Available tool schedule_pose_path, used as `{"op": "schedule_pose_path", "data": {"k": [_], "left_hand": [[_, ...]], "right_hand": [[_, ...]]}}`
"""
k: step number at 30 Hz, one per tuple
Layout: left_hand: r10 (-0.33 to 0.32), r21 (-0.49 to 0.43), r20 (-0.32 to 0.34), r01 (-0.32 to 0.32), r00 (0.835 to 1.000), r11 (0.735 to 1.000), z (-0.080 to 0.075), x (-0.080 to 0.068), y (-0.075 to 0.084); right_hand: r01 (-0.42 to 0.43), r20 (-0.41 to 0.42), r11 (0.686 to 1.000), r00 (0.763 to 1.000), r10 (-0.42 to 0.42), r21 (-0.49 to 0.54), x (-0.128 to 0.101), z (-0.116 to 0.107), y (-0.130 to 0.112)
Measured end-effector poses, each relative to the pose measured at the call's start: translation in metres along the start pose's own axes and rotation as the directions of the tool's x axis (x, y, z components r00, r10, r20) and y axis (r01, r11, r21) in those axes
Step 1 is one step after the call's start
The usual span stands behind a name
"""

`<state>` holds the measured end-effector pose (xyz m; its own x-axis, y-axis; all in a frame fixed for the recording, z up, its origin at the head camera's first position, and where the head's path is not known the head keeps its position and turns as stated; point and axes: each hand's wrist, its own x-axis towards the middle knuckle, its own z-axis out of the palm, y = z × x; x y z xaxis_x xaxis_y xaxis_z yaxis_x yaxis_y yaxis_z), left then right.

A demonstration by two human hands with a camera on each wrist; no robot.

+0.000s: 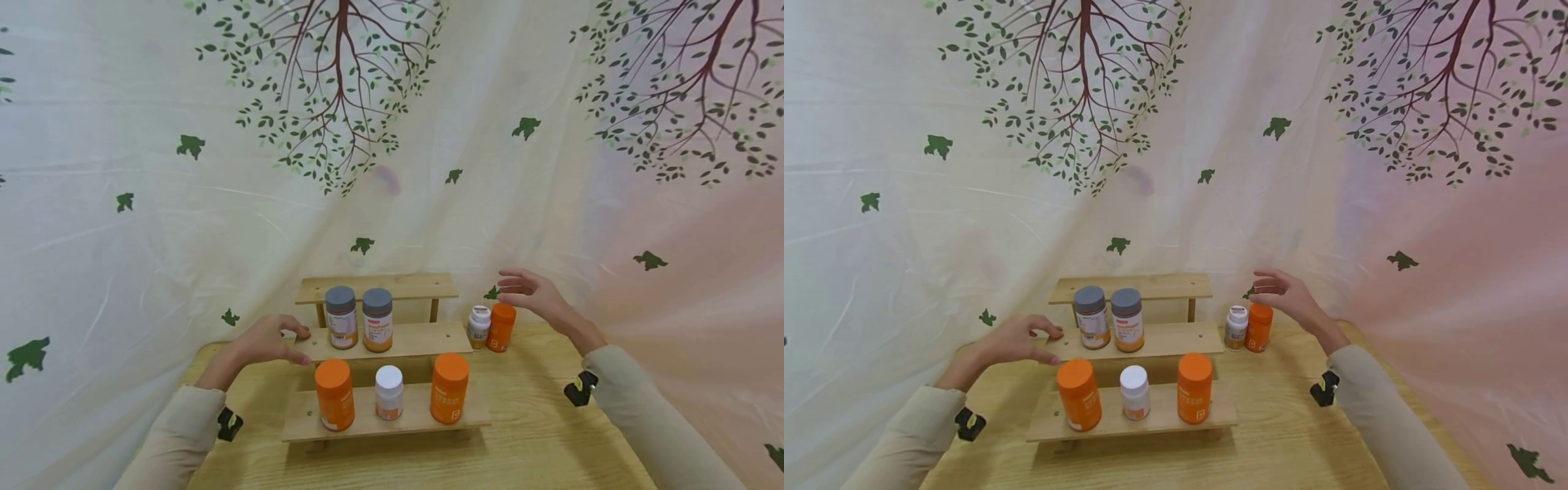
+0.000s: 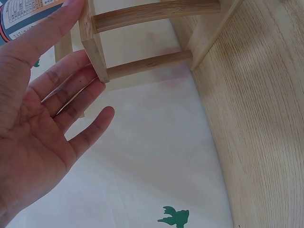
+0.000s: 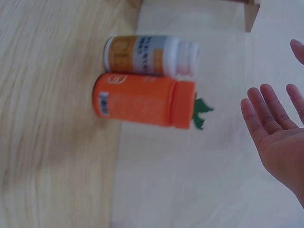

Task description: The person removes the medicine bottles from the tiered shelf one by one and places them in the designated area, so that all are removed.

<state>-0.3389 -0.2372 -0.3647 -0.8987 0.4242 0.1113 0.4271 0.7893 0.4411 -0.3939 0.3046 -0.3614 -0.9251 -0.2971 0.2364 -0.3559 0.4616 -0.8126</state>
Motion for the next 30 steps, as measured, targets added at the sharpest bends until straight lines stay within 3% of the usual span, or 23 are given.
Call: {"op": "schedule_pose_path", "data": {"k": [8, 19, 30], "left_hand": [[0.01, -0.006, -0.004, -0.01, 1.0, 1.0, 0.0, -0.002, -0.001], [-0.007, -0.008, -0.003, 0.007, 1.0, 1.0, 0.001, 0.0, -0.003], [-0.014, -0.02, 0.0, 0.014, 1.0, 1.0, 0.001, 0.002, -0.005]], "right_hand": [[0.078, 0.056, 0.996, 0.995, -0.081, 0.05, 0.013, 0.021, -0.042], [0.186, 0.148, 0.979, 0.969, -0.197, 0.085, 0.022, 0.058, -0.094], [0.248, 0.268, 0.963, 0.925, -0.268, 0.108, 0.026, 0.09, -0.137]]}}
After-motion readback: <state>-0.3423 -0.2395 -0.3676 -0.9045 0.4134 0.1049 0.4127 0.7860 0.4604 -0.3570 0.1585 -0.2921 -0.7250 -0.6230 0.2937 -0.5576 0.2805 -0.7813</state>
